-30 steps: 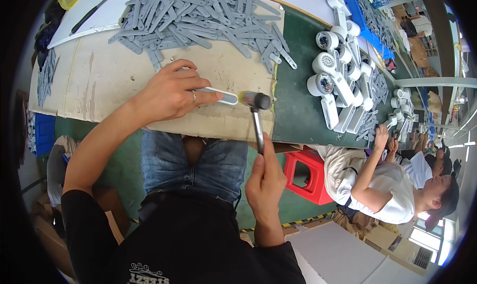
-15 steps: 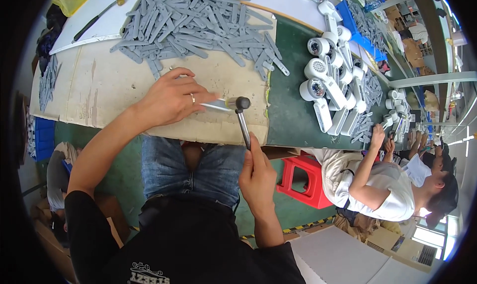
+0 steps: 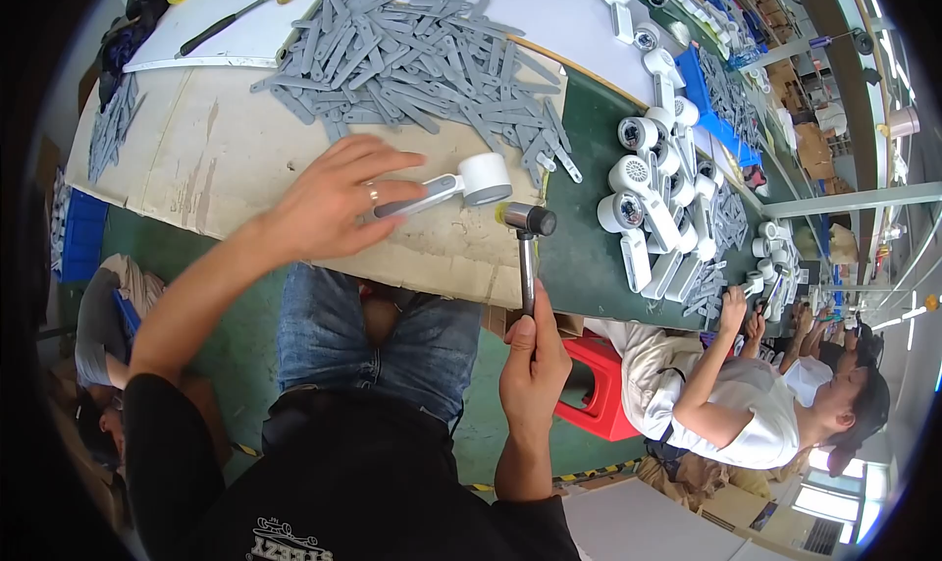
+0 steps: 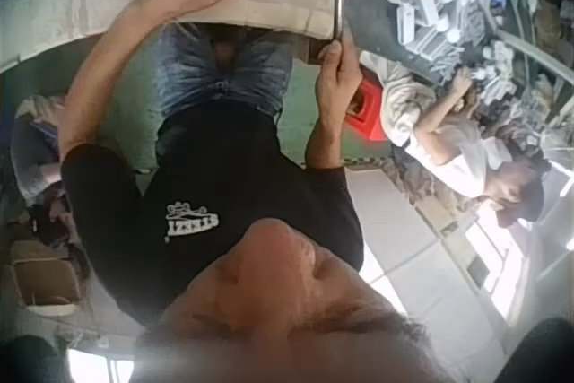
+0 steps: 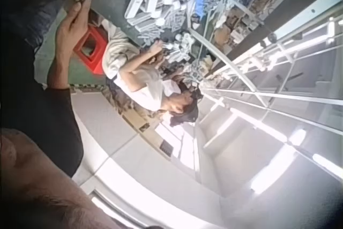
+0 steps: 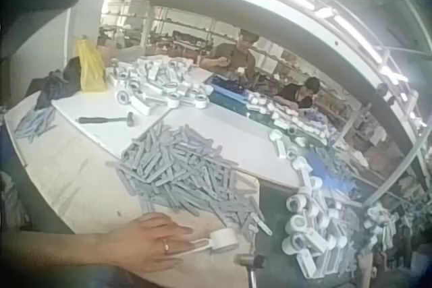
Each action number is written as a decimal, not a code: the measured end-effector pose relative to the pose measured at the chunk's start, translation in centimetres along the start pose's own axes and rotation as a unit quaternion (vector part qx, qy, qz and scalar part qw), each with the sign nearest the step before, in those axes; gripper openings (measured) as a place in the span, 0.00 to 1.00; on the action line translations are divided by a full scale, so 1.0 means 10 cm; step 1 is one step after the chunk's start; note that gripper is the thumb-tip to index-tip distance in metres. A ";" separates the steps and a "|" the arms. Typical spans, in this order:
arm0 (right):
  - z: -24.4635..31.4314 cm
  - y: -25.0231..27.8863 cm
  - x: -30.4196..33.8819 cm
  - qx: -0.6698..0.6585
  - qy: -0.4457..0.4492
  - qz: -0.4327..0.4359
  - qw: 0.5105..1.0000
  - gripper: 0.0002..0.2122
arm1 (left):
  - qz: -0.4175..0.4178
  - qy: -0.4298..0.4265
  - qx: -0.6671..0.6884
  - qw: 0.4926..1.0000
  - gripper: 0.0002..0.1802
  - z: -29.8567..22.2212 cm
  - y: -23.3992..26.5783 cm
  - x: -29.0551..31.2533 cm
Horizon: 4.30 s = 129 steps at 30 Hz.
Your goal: The person assembles handheld device parts by inserting grey strips into the slots of plastic handles and tapping them into place with a small mallet.
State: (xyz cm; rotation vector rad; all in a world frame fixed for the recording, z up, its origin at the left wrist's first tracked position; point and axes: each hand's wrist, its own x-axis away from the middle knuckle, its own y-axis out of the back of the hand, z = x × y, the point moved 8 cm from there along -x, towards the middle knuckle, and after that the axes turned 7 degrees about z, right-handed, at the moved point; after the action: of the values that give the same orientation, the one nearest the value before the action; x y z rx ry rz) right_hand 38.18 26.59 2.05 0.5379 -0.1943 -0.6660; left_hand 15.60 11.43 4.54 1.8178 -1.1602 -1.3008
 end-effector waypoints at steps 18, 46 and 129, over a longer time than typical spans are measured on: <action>0.80 -0.25 -0.22 0.168 0.158 0.016 0.973 0.19 | -0.157 0.199 0.160 0.954 0.23 0.35 -0.32 0.39; 0.45 -0.45 -0.42 0.264 0.088 0.057 0.959 0.19 | -0.154 0.148 0.104 0.971 0.18 0.27 -0.30 0.35; 0.09 -0.15 -0.46 -0.098 0.078 -0.003 0.992 0.22 | -0.103 0.055 -0.039 0.992 0.25 -0.03 -0.29 0.37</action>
State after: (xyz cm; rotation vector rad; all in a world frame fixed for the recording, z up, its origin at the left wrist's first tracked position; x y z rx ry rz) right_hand 33.50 28.12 1.99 0.4001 0.0200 -0.6381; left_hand 17.26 9.34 0.68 1.9641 -0.8697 -1.3217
